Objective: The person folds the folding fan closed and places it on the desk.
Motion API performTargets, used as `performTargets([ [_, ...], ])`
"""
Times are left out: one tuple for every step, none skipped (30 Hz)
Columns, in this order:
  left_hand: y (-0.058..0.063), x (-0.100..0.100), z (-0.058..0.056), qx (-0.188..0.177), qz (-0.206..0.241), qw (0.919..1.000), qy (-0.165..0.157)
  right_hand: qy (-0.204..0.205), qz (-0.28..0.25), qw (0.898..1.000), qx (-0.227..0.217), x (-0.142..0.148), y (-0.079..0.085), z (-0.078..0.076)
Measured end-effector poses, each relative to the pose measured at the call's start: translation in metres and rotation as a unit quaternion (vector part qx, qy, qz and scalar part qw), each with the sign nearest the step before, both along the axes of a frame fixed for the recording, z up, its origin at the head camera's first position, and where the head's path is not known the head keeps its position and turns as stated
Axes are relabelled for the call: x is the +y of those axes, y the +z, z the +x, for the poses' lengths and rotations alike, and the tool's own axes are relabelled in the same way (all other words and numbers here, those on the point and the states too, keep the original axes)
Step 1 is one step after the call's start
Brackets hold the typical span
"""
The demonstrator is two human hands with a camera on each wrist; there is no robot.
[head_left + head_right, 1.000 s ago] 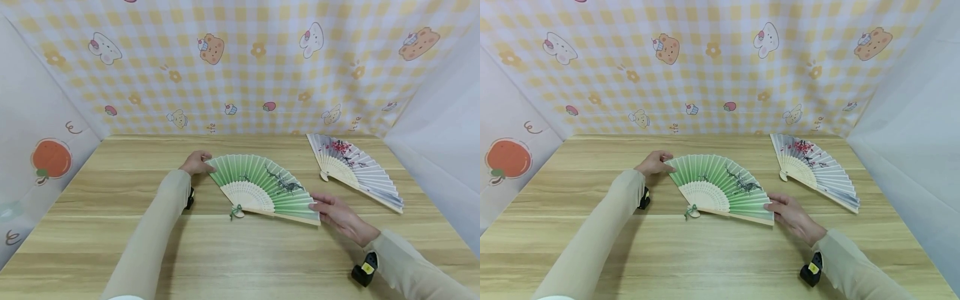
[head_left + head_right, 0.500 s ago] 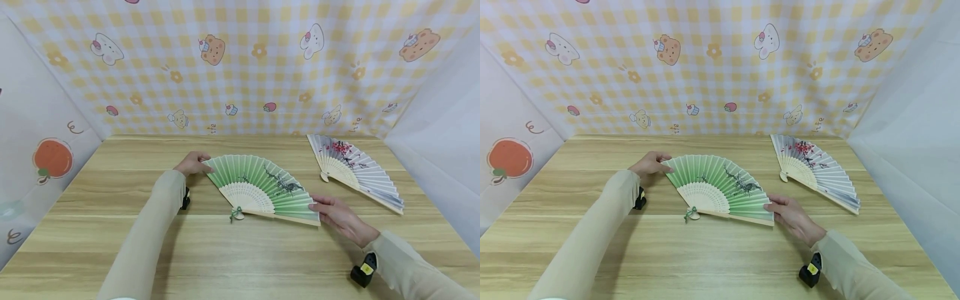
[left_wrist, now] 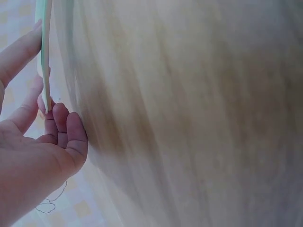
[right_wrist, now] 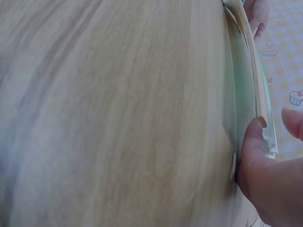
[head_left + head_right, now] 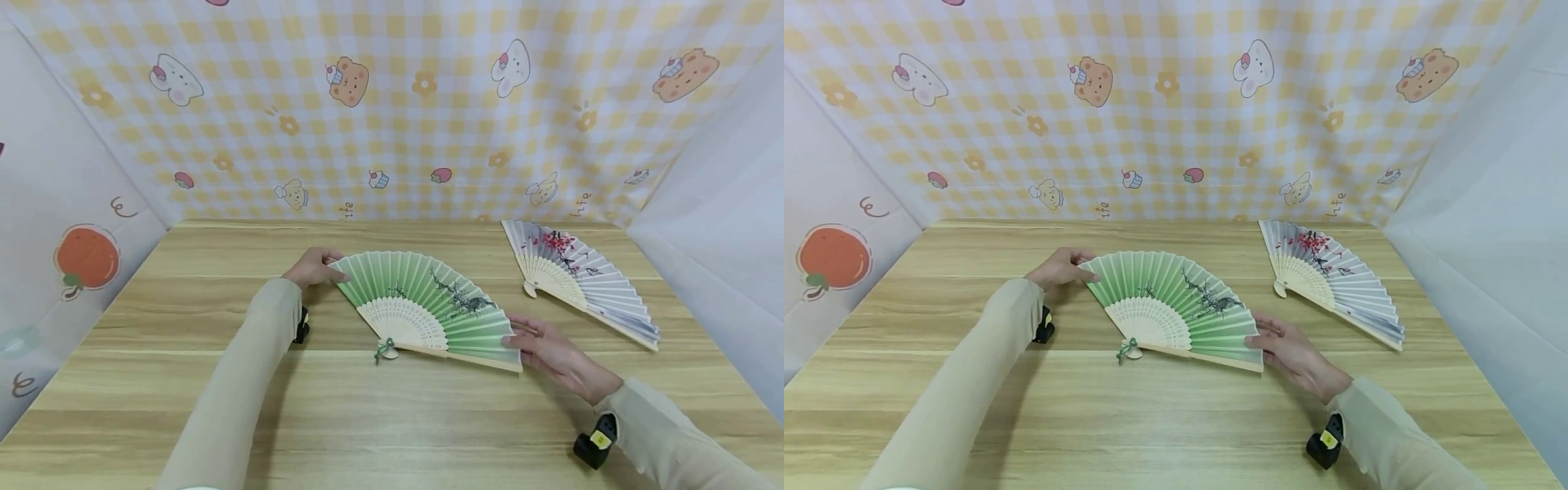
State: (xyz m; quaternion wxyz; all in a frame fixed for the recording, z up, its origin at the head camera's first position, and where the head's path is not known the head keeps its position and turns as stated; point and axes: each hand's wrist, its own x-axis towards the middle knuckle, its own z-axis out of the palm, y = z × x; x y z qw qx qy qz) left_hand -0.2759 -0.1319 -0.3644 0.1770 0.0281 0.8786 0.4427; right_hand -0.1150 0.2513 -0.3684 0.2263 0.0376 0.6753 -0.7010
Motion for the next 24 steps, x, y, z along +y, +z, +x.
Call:
performTargets([
  [0.0003,-0.0002,0.0004,0.0,0.001,1.0,0.0,0.003,0.003,1.0,-0.002,0.0001,0.0004,0.0003],
  [0.0009,-0.0004,0.0009,-0.001,0.004,1.0,0.001,0.006,0.004,1.0,-0.006,0.0002,0.0006,0.0005],
  [0.0011,-0.0005,0.001,-0.001,0.006,1.0,0.001,0.009,0.009,1.0,-0.009,0.0004,0.0009,0.0007],
  [0.0014,-0.0007,0.0012,-0.001,0.007,1.0,0.001,0.014,0.014,1.0,-0.012,0.0006,0.0011,0.001],
  [0.002,-0.0009,0.0018,-0.001,0.009,1.0,0.002,0.018,0.018,1.0,-0.017,0.0008,0.0012,0.0012],
  [0.0025,-0.0009,0.0021,0.0,0.01,0.9999,0.003,0.022,0.02,0.999,-0.022,0.0009,0.0012,0.0014],
  [0.0029,-0.001,0.0025,0.0,0.011,0.9999,0.003,0.024,0.024,0.999,-0.027,0.001,0.0012,0.0016],
  [0.0032,-0.001,0.0027,0.001,0.011,0.9999,0.004,0.028,0.026,0.999,-0.029,0.0012,0.0012,0.0017],
  [0.0034,-0.0009,0.0027,0.002,0.013,0.9999,0.004,0.031,0.027,0.999,-0.031,0.0013,0.0011,0.0019],
  [0.0035,-0.0009,0.0029,0.002,0.014,0.9999,0.005,0.035,0.024,0.999,-0.034,0.0013,0.0009,0.0021],
  [0.0041,-0.0009,0.0033,0.003,0.014,0.9999,0.005,0.036,0.021,0.998,-0.037,0.0013,0.0008,0.0022],
  [0.0041,-0.0009,0.0031,0.004,0.015,0.9999,0.005,0.039,0.018,0.998,-0.036,0.0013,0.0006,0.0024],
  [0.0042,-0.0009,0.0033,0.004,0.015,0.9999,0.005,0.043,0.018,0.998,-0.036,0.0013,0.0005,0.0027],
  [0.0041,-0.0007,0.0032,0.004,0.016,0.9999,0.006,0.047,0.016,0.998,-0.035,0.0012,0.0005,0.0031],
  [0.0041,-0.0008,0.0031,0.003,0.016,0.9998,0.006,0.05,0.015,0.998,-0.034,0.0011,0.0005,0.0035],
  [0.004,-0.001,0.003,0.004,0.017,0.9998,0.007,0.052,0.015,0.998,-0.033,0.0011,0.0004,0.0038],
  [0.0039,-0.0013,0.003,0.005,0.017,0.9998,0.006,0.055,0.016,0.998,-0.031,0.0011,0.0005,0.0042],
  [0.0039,-0.0015,0.0033,0.005,0.018,0.9998,0.008,0.058,0.016,0.998,-0.03,0.001,0.0005,0.0046],
  [0.0039,-0.0019,0.0036,0.006,0.018,0.9998,0.008,0.06,0.016,0.998,-0.028,0.0011,0.0007,0.0049],
  [0.0042,-0.0027,0.0043,0.011,0.022,0.9997,0.005,0.062,0.014,0.998,-0.025,0.0011,0.0007,0.0052],
  [0.0043,-0.0032,0.0046,0.012,0.022,0.9997,0.004,0.061,0.012,0.998,-0.025,0.001,0.0007,0.0055],
  [0.0043,-0.0036,0.005,0.013,0.023,0.9996,0.003,0.06,0.011,0.998,-0.024,0.001,0.0006,0.0058],
  [0.0044,-0.0042,0.0054,0.014,0.023,0.9996,0.002,0.061,0.01,0.998,-0.022,0.0009,0.0007,0.006],
  [0.0047,-0.0043,0.0059,0.015,0.023,0.9996,0.002,0.062,0.009,0.998,-0.02,0.0008,0.0006,0.0063],
])
